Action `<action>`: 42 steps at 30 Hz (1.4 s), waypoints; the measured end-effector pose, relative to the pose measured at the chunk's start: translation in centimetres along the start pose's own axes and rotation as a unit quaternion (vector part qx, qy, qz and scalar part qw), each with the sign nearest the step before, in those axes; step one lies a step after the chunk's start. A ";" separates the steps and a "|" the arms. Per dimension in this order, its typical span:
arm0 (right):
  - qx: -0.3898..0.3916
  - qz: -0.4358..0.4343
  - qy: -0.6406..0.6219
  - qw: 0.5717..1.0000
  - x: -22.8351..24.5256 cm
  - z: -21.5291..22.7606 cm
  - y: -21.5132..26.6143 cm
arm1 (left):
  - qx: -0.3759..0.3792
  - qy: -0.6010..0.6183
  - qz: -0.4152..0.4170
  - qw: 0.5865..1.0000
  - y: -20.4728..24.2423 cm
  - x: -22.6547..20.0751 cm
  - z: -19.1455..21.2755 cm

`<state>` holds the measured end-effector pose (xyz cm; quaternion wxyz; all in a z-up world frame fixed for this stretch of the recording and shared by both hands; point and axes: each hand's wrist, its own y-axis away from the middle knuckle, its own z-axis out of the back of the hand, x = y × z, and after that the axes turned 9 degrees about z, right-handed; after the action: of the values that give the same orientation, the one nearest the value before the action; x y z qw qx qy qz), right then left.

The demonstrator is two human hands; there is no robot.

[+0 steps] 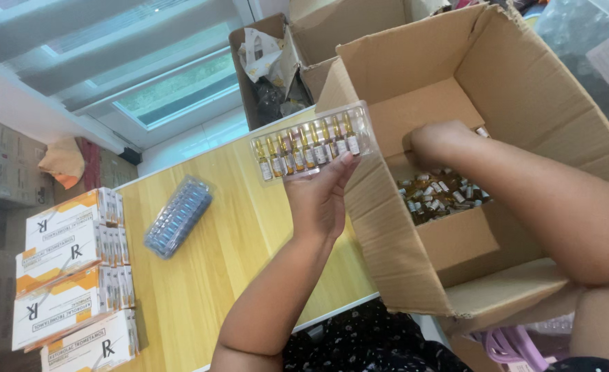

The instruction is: The person places small vials from a cardboard box into clear plastic blister packs on a table. They then insert the filled blister packs into small orange and white boxes and stack the boxes on the table.

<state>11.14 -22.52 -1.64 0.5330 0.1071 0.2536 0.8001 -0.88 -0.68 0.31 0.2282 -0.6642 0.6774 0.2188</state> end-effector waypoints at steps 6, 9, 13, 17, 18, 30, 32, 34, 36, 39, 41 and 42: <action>-0.084 -0.043 0.031 0.995 0.2 5.0 3.3 | 0.015 -0.002 -0.004 1.000 -0.5 0.9 0.9; -0.375 0.074 -0.163 0.910 -0.8 8.6 7.3 | 0.038 0.003 -0.003 0.999 -0.7 0.9 1.2; -0.424 0.227 -0.457 0.749 2.0 9.2 10.4 | 0.033 0.018 -0.014 0.999 -1.0 0.4 0.8; -0.350 0.271 -0.566 0.696 5.2 7.5 9.4 | 0.035 0.020 -0.023 0.999 -0.5 0.4 0.4; -0.357 0.267 -0.544 0.711 5.6 7.3 9.1 | 0.035 0.021 -0.023 0.999 -0.4 0.2 0.2; -0.324 0.326 -0.561 0.689 7.2 6.9 9.8 | 0.105 0.057 0.005 0.993 1.3 -2.0 -1.1; -0.325 0.302 -0.541 0.715 7.2 7.2 11.5 | 0.131 0.060 0.025 0.989 2.4 -2.2 -1.4; -0.325 0.278 -0.526 0.735 7.4 7.6 13.2 | 0.145 0.068 0.045 0.986 3.5 -2.4 -1.7; -0.315 0.260 -0.513 0.755 7.8 8.3 14.8 | 0.148 0.085 0.064 0.983 4.7 -2.7 -1.9; -0.284 0.245 -0.507 0.776 8.6 8.8 16.9 | 0.199 0.123 0.109 0.966 7.7 -4.0 -0.2; -0.268 0.233 -0.510 0.783 9.1 8.4 18.1 | 0.162 0.087 0.070 0.981 10.1 -5.2 2.3; -0.262 0.228 -0.526 0.776 9.4 7.8 18.5 | 0.147 0.067 0.053 0.986 11.2 -5.8 3.7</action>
<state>-4.09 -17.33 13.65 0.3932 0.4221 -0.3179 0.7524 -11.96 6.45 0.74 0.2652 -0.6002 0.7499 0.0836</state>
